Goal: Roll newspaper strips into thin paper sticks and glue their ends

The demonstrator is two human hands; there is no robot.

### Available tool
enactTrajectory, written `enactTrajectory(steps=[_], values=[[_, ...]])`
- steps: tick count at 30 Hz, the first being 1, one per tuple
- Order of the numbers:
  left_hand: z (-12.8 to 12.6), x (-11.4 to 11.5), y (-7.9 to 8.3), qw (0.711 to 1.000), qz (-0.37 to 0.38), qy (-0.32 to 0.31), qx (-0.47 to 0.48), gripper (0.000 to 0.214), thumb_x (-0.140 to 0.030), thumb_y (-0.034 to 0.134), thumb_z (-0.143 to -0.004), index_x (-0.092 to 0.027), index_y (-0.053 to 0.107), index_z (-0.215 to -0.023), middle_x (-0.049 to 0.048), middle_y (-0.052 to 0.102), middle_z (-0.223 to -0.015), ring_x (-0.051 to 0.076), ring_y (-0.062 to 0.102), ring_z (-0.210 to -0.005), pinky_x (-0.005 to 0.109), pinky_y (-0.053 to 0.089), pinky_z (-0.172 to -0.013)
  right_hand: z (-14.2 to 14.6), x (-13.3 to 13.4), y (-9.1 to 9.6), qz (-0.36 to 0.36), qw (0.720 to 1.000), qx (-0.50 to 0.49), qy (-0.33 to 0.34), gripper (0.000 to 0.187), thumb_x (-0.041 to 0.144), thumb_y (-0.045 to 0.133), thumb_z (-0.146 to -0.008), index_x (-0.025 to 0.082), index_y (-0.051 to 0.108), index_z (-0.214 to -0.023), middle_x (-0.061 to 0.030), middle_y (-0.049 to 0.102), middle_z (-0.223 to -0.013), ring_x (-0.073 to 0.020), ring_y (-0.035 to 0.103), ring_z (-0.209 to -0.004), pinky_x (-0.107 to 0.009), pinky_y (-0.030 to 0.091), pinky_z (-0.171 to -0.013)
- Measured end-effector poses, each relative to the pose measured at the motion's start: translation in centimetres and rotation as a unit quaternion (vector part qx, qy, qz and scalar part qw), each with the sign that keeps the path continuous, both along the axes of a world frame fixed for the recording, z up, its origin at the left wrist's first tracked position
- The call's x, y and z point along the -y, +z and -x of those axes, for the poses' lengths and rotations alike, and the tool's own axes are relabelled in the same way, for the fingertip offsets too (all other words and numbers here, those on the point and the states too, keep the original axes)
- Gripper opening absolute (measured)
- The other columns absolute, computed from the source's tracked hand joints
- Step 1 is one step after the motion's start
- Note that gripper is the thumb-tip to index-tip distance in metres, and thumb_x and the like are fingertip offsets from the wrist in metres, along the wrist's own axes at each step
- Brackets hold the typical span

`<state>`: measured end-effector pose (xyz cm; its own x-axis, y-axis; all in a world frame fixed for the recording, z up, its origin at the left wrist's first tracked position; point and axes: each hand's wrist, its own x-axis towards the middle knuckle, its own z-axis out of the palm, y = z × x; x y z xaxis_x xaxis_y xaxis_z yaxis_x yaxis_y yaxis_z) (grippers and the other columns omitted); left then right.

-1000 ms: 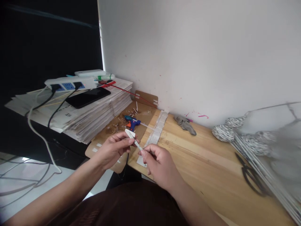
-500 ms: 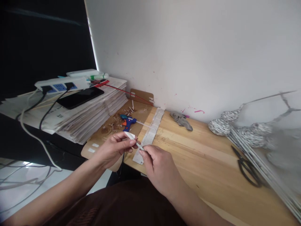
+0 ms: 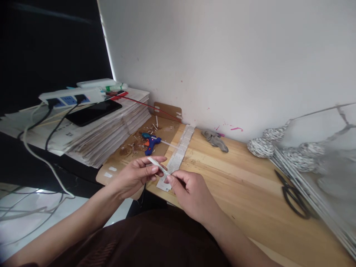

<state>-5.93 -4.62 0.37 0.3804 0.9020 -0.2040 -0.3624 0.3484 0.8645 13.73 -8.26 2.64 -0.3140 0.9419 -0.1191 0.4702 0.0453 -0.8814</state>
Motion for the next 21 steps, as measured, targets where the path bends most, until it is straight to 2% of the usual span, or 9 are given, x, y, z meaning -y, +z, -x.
enactTrajectory(steps=[3,6,9,13,16,19,21], values=[[0.9,0.0,-0.4,1.0,-0.009,0.025,-0.001,0.036,-0.023,0.078,-0.071,-0.017,0.069,-0.105,0.0037,0.07,-0.083,0.012,0.067,-0.077,0.017,0.051,-0.063,0.3,0.2,0.0,-0.085,0.994,0.063,0.0,0.036,0.043,0.044,-0.094,0.018,0.055,-0.07,0.0048,0.045,-0.057,-0.0079,0.04,-0.053,-0.023,0.031,-0.051],[2.2,0.1,-0.9,0.997,-0.03,0.066,-0.021,0.025,-0.024,0.077,-0.073,-0.016,0.07,-0.096,0.0016,0.068,-0.078,0.01,0.065,-0.072,0.017,0.05,-0.062,0.7,0.3,-0.2,-0.1,0.991,0.09,0.022,0.035,0.041,0.042,-0.095,0.019,0.059,-0.074,0.004,0.048,-0.06,-0.0091,0.042,-0.056,-0.023,0.032,-0.054],[3.5,0.4,-1.4,0.994,-0.053,0.074,-0.06,0.018,-0.025,0.075,-0.074,-0.014,0.068,-0.086,0.001,0.067,-0.072,0.009,0.064,-0.067,0.018,0.05,-0.06,1.3,0.3,-0.7,-0.1,0.987,0.113,0.057,0.035,0.039,0.04,-0.097,0.019,0.061,-0.076,0.0031,0.053,-0.062,-0.0101,0.046,-0.057,-0.024,0.034,-0.056],[5.6,1.2,-2.2,0.984,-0.091,0.075,-0.131,0.018,-0.029,0.072,-0.078,-0.014,0.065,-0.084,0.0026,0.067,-0.072,0.01,0.062,-0.066,0.019,0.05,-0.06,2.7,-0.1,-2.0,-0.163,0.977,0.126,0.06,0.017,0.031,0.05,-0.093,0.023,0.063,-0.1,0.0015,0.063,-0.077,-0.0116,0.057,-0.069,-0.024,0.042,-0.066],[7.4,2.1,-3.2,0.975,-0.106,0.095,-0.173,0.018,-0.031,0.069,-0.079,-0.014,0.063,-0.083,0.003,0.067,-0.072,0.011,0.061,-0.066,0.02,0.049,-0.058,4.1,-0.6,-3.3,-0.234,0.958,0.142,0.087,0.021,0.027,0.052,-0.092,0.024,0.06,-0.111,-0.0021,0.065,-0.097,-0.0142,0.061,-0.086,-0.026,0.045,-0.078],[9.1,3.1,-4.4,0.958,-0.112,0.125,-0.232,0.02,-0.033,0.067,-0.08,-0.015,0.063,-0.085,0.0023,0.066,-0.071,0.011,0.059,-0.061,0.021,0.048,-0.054,5.5,-1.3,-4.3,-0.266,0.934,0.191,0.144,0.024,0.027,0.046,-0.095,0.024,0.06,-0.115,-0.0041,0.065,-0.099,-0.0161,0.062,-0.087,-0.028,0.047,-0.077],[9.9,3.7,-5.2,0.932,-0.134,0.162,-0.297,0.021,-0.035,0.066,-0.08,-0.015,0.066,-0.088,0.0026,0.066,-0.073,0.012,0.057,-0.059,0.022,0.047,-0.052,6.5,-1.7,-4.8,-0.281,0.919,0.225,0.164,0.026,0.026,0.044,-0.096,0.024,0.06,-0.116,-0.0051,0.065,-0.097,-0.017,0.062,-0.086,-0.029,0.048,-0.076]])
